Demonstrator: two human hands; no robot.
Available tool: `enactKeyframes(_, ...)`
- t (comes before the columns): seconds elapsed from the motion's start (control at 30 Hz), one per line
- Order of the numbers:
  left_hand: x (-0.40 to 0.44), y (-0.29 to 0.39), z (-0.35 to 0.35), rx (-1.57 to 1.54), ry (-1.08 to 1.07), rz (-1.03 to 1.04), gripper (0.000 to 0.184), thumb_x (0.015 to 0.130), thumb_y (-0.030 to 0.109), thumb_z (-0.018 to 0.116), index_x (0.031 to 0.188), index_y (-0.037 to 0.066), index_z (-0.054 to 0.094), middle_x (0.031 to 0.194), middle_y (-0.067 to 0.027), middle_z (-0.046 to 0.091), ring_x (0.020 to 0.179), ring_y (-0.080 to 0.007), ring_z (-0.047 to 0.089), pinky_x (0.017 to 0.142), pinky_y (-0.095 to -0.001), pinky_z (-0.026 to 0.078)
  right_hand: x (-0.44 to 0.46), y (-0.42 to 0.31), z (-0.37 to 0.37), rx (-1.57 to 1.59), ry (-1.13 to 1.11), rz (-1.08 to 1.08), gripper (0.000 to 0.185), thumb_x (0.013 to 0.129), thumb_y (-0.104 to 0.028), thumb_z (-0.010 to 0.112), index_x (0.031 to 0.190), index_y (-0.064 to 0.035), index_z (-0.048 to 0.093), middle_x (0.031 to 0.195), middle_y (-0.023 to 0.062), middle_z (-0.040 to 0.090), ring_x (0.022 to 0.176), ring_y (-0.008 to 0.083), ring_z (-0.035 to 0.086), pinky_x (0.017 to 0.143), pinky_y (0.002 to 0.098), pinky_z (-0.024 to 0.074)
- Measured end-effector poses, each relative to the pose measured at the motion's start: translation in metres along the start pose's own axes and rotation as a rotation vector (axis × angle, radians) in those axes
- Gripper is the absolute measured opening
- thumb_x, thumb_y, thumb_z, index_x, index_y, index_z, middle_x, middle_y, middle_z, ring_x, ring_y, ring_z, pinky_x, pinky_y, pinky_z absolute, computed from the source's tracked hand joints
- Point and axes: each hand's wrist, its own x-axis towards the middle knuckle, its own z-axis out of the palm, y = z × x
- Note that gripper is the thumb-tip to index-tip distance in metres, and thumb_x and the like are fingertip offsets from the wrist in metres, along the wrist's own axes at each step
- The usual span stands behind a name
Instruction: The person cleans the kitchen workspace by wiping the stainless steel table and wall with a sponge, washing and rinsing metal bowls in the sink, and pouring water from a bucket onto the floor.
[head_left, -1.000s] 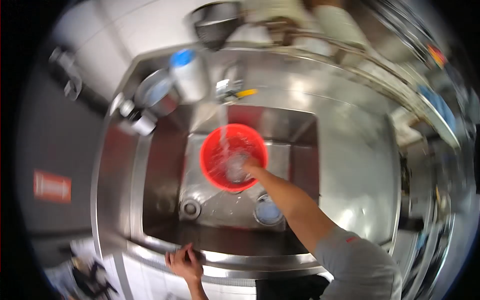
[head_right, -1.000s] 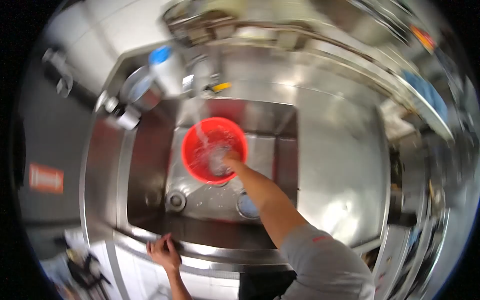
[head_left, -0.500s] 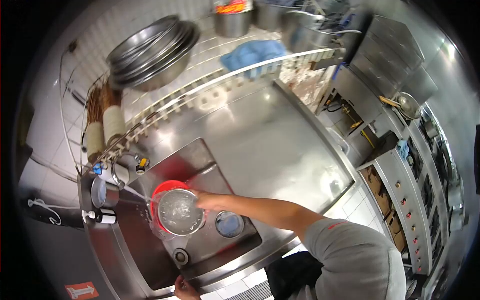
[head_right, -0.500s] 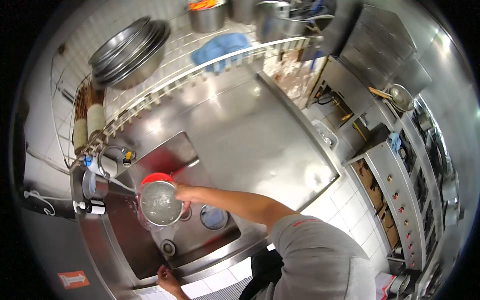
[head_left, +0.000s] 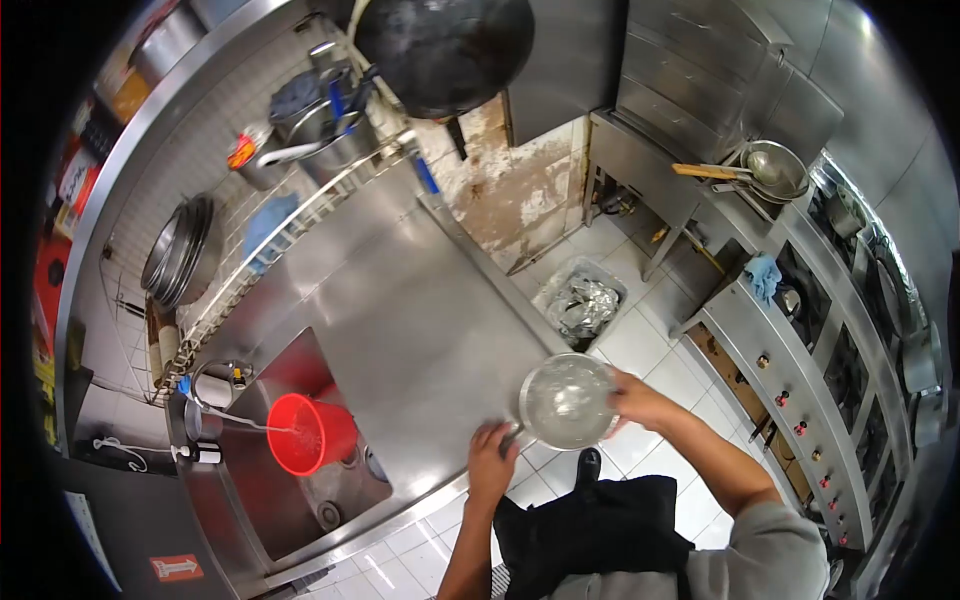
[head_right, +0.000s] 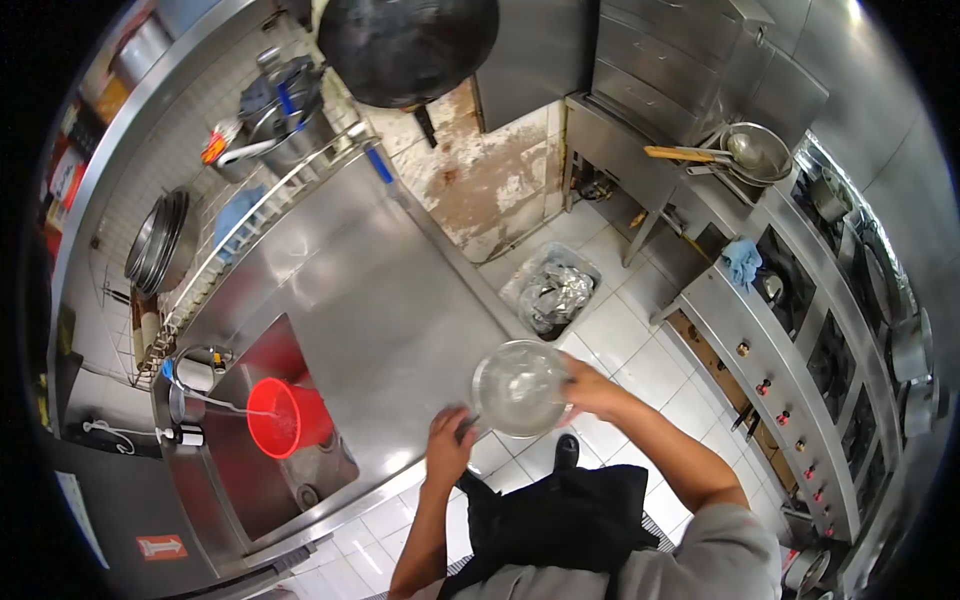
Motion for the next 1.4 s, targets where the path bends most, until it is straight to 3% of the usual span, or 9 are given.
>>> enactKeyframes(0.33, 0.086, 0.093, 0.139, 0.461, 0.025, -0.014, 0.069, 0.085, 0.052, 0.058, 0.120, -0.005, 0.044, 0.138, -0.0195, 0.038, 0.133, -0.0405, 0.029, 0.106, -0.0527, 0.027, -0.083, 0.080, -0.216, 0.007, 0.404, 0.158, 0.070, 0.074, 0.006, 0.042, 0.142, -0.0056, 0.032, 0.122, 0.0209, 0.053, 0.104, 0.0354, 0.060, 0.059, 0.0391, 0.0618)
enactKeyframes(0.53, 0.090, 0.095, 0.144, 0.563, -0.044, -0.056, 0.069, 0.086, 0.051, 0.056, 0.118, -0.008, 0.041, 0.138, -0.0218, 0.036, 0.134, -0.0396, 0.026, 0.106, -0.0530, 0.027, 0.032, 0.117, -0.250, -0.077, 0.137, 0.059, 0.063, 0.074, -0.001, 0.055, 0.136, -0.0073, 0.044, 0.118, 0.0162, 0.059, 0.104, 0.0239, 0.061, 0.062, 0.0338, 0.0583)
enactKeyframes(0.6, 0.093, 0.099, 0.143, 0.577, -0.047, -0.076, 0.069, 0.086, 0.052, 0.056, 0.116, -0.009, 0.042, 0.140, -0.0218, 0.034, 0.135, -0.0398, 0.025, 0.107, -0.0527, 0.025, 0.138, 0.143, -0.245, -0.561, 0.040, -0.187, 0.072, 0.071, -0.006, 0.059, 0.140, -0.0086, 0.038, 0.122, 0.0212, 0.057, 0.100, 0.0309, 0.063, 0.060, 0.0389, 0.0594)
enactKeyframes(0.73, 0.095, 0.103, 0.143, 0.660, -0.042, -0.073, 0.068, 0.084, 0.054, 0.057, 0.111, -0.008, 0.045, 0.142, -0.0225, 0.033, 0.135, -0.0431, 0.023, 0.109, -0.0537, 0.022, 0.244, -0.033, -0.151, -0.397, 0.126, -0.002, 0.073, 0.075, -0.004, 0.054, 0.144, -0.0129, 0.032, 0.117, 0.0262, 0.058, 0.082, 0.0316, 0.067, 0.065, 0.0418, 0.0543)
enactKeyframes(0.9, 0.102, 0.103, 0.140, 0.608, -0.011, -0.057, 0.062, 0.077, 0.045, 0.068, 0.108, -0.004, 0.047, 0.139, -0.0240, 0.035, 0.133, -0.0471, 0.024, 0.106, -0.0568, 0.024, 0.415, -0.074, -0.095, -0.508, 0.729, -0.727, 0.069, 0.078, -0.003, 0.053, 0.142, -0.0178, 0.033, 0.114, 0.0292, 0.056, 0.093, 0.0439, 0.061, 0.088, 0.0464, 0.0471)
enactKeyframes(0.97, 0.099, 0.105, 0.139, 0.598, -0.054, -0.099, 0.061, 0.077, 0.045, 0.069, 0.108, -0.004, 0.048, 0.139, -0.0241, 0.035, 0.133, -0.0474, 0.025, 0.106, -0.0572, 0.024, 0.390, -0.108, -0.112, -0.476, 0.502, -0.365, 0.068, 0.078, -0.007, 0.054, 0.142, -0.0136, 0.032, 0.122, 0.0242, 0.055, 0.098, 0.0363, 0.062, 0.083, 0.0444, 0.0500)
enactKeyframes(1.1, 0.112, 0.103, 0.134, 0.576, -0.048, -0.072, 0.061, 0.079, 0.046, 0.066, 0.106, -0.005, 0.046, 0.139, -0.0237, 0.035, 0.133, -0.0462, 0.025, 0.107, -0.0557, 0.025, 0.388, -0.058, -0.162, 0.349, 0.283, -0.341, 0.058, 0.088, -0.009, 0.052, 0.143, -0.0148, 0.032, 0.112, 0.0166, 0.060, 0.086, 0.0272, 0.065, 0.066, 0.0384, 0.0580)
enactKeyframes(1.3, 0.105, 0.105, 0.138, 0.553, -0.093, -0.075, 0.062, 0.080, 0.043, 0.066, 0.107, -0.008, 0.044, 0.136, -0.0282, 0.036, 0.133, -0.0474, 0.025, 0.106, -0.0550, 0.026, 0.199, 0.124, -0.279, -0.034, 0.234, -0.056, 0.057, 0.089, -0.010, 0.055, 0.143, -0.0127, 0.036, 0.103, 0.0069, 0.062, 0.075, 0.0126, 0.060, 0.062, 0.0273, 0.0535)
enactKeyframes(1.4, 0.103, 0.101, 0.140, 0.582, -0.088, -0.074, 0.064, 0.081, 0.050, 0.063, 0.107, -0.006, 0.045, 0.138, -0.0234, 0.036, 0.135, -0.0449, 0.023, 0.106, -0.0550, 0.025, 0.111, 0.147, -0.284, 0.136, 0.187, 0.195, 0.062, 0.083, -0.013, 0.058, 0.142, -0.0131, 0.038, 0.104, 0.0145, 0.064, 0.077, 0.0223, 0.068, 0.052, 0.0325, 0.0586)
